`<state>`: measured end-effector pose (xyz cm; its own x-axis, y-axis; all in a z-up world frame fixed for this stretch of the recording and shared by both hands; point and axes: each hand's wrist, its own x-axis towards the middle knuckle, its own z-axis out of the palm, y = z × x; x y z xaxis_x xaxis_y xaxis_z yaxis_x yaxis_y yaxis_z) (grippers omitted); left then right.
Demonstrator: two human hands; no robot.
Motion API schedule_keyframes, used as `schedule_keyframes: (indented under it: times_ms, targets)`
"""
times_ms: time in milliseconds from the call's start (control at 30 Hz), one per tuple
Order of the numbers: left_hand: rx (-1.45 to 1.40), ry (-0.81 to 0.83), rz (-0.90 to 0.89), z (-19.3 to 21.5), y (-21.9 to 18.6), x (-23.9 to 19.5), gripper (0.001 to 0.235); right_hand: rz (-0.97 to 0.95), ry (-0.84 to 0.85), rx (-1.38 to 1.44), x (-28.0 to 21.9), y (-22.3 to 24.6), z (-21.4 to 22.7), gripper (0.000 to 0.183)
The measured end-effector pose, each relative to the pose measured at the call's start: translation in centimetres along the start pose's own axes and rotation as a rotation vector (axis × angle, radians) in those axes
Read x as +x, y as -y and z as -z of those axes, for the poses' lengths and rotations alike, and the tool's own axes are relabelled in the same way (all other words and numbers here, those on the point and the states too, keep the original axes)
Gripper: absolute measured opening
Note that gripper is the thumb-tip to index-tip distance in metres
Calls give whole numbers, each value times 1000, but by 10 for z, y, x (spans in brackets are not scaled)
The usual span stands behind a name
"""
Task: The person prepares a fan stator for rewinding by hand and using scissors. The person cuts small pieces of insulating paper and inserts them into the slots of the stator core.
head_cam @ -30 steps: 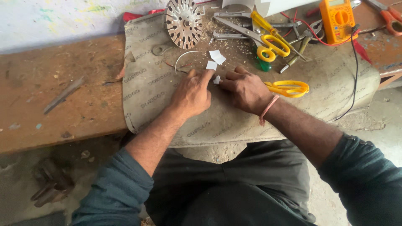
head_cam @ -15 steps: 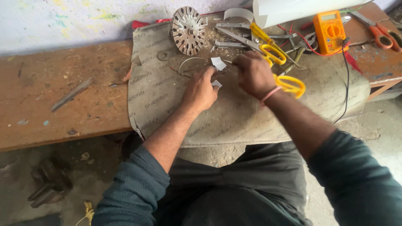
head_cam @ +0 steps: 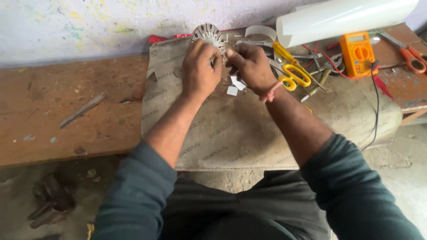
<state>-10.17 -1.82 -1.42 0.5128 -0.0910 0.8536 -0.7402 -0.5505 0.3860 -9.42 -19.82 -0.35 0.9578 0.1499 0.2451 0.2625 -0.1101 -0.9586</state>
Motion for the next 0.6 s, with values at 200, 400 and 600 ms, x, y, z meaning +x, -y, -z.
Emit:
schedule_keyframes:
  times_ms: [200,400,600]
  targets:
    - [143,-10,-222,-13,28,24,20,98,79,374,51,-32,-8,12]
    - [70,-13,-237,-7,32,15,26,240,8,375,54,-58,-9,9]
    - [-289,73,87,-16,46,2,16,272,44,248,41,-58,-16,8]
